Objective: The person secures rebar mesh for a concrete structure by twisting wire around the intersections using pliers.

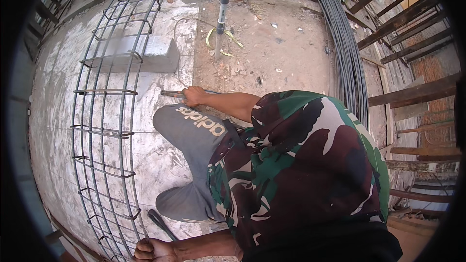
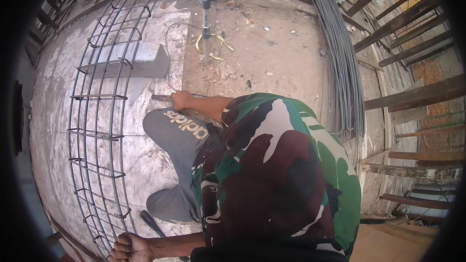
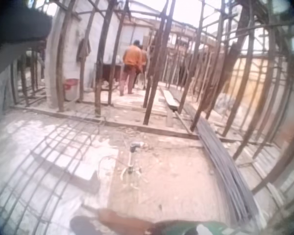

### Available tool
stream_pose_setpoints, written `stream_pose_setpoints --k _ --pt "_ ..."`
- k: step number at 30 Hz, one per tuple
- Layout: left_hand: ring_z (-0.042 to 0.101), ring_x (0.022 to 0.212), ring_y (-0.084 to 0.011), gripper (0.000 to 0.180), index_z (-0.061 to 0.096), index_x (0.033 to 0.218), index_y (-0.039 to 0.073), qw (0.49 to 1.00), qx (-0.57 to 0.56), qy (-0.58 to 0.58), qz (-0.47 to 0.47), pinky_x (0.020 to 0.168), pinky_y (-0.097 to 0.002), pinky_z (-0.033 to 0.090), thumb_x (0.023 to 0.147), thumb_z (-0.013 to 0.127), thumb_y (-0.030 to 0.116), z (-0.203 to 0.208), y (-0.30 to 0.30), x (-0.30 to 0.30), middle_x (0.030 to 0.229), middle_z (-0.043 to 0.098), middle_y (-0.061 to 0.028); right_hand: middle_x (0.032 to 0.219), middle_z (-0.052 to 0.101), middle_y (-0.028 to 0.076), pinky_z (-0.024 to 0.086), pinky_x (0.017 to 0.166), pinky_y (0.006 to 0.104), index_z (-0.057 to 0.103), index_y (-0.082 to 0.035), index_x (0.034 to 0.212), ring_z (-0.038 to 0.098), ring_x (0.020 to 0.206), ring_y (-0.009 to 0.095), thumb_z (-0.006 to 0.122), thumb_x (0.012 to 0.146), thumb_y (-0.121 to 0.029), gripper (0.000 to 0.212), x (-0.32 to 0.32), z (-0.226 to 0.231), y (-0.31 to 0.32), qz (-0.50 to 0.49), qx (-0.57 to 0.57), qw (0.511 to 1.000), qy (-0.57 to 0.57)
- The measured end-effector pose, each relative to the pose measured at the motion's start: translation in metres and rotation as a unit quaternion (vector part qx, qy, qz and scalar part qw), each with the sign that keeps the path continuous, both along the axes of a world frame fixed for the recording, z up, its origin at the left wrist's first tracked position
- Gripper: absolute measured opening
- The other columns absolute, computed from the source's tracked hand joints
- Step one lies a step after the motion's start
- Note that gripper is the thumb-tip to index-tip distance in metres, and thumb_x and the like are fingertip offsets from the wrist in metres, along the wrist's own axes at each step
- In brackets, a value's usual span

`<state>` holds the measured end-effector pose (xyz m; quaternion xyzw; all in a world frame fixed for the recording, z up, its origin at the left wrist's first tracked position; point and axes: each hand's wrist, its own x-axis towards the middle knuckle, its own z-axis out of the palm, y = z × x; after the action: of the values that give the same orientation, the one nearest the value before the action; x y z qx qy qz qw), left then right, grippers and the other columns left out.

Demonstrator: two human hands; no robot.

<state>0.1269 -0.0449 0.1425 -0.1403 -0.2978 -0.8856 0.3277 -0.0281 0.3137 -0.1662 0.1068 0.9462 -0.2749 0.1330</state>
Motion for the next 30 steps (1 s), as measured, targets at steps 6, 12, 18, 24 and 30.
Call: stream_pose_setpoints --k 6,12,18,24,30 --pt "0.027 0.041 -0.0112 0.026 0.04 0.068 0.014 0.995 0.011 -0.022 -0.096 0.039 -0.0271 0.024 0.092 0.04 0.023 -0.012 0.007 -0.015 0.05 0.024 0.0027 0.117 0.051 0.017 0.044 0.089 0.0423 0.058 -0.006 0.108 0.053 0.104 0.036 0.059 0.083 -0.03 0.035 -0.024 0.005 -0.005 0.012 -0.008 0.982 0.187" --pt "0.013 0.045 -0.0089 0.041 0.026 0.067 0.014 0.965 -0.008 -0.019 -0.261 0.044 -0.0255 0.014 0.099 0.029 0.038 -0.05 0.02 -0.011 0.052 0.018 0.0028 0.091 0.061 0.012 0.047 0.073 0.0393 0.062 -0.004 0.094 0.058 0.089 0.029 0.067 0.081 -0.026 0.026 0.046 0.191 -0.119 0.363 -0.422 0.735 0.388" --pt "0.012 0.046 -0.0085 0.042 0.026 0.069 0.013 0.968 -0.021 -0.041 -0.248 0.044 -0.0252 0.014 0.099 0.026 0.041 -0.059 0.028 0.008 0.053 0.018 0.0022 0.088 0.057 0.008 0.047 0.063 0.0369 0.059 -0.006 0.079 0.057 0.081 0.027 0.068 0.072 -0.032 0.028 0.109 0.204 -0.173 0.47 -0.356 0.688 0.424" --pt "0.009 0.046 -0.0084 0.041 0.025 0.067 0.013 0.978 0.007 -0.081 -0.191 0.041 -0.025 0.011 0.099 0.031 0.038 -0.069 0.025 0.015 0.053 0.017 0.0019 0.072 0.048 0.006 0.042 0.054 0.0386 0.047 -0.005 0.064 0.052 0.068 0.025 0.068 0.069 -0.036 0.037 0.119 0.195 -0.184 0.455 -0.315 0.698 0.455" --pt "0.011 0.046 -0.0091 0.043 0.025 0.065 0.013 0.99 -0.026 -0.12 -0.076 0.042 -0.0252 0.014 0.098 0.03 0.04 -0.075 0.031 0.009 0.053 0.017 0.001 0.068 0.046 0.01 0.039 0.051 0.0412 0.044 -0.003 0.06 0.051 0.063 0.029 0.066 0.074 -0.033 0.04 0.13 0.189 -0.189 0.37 -0.361 0.756 0.401"
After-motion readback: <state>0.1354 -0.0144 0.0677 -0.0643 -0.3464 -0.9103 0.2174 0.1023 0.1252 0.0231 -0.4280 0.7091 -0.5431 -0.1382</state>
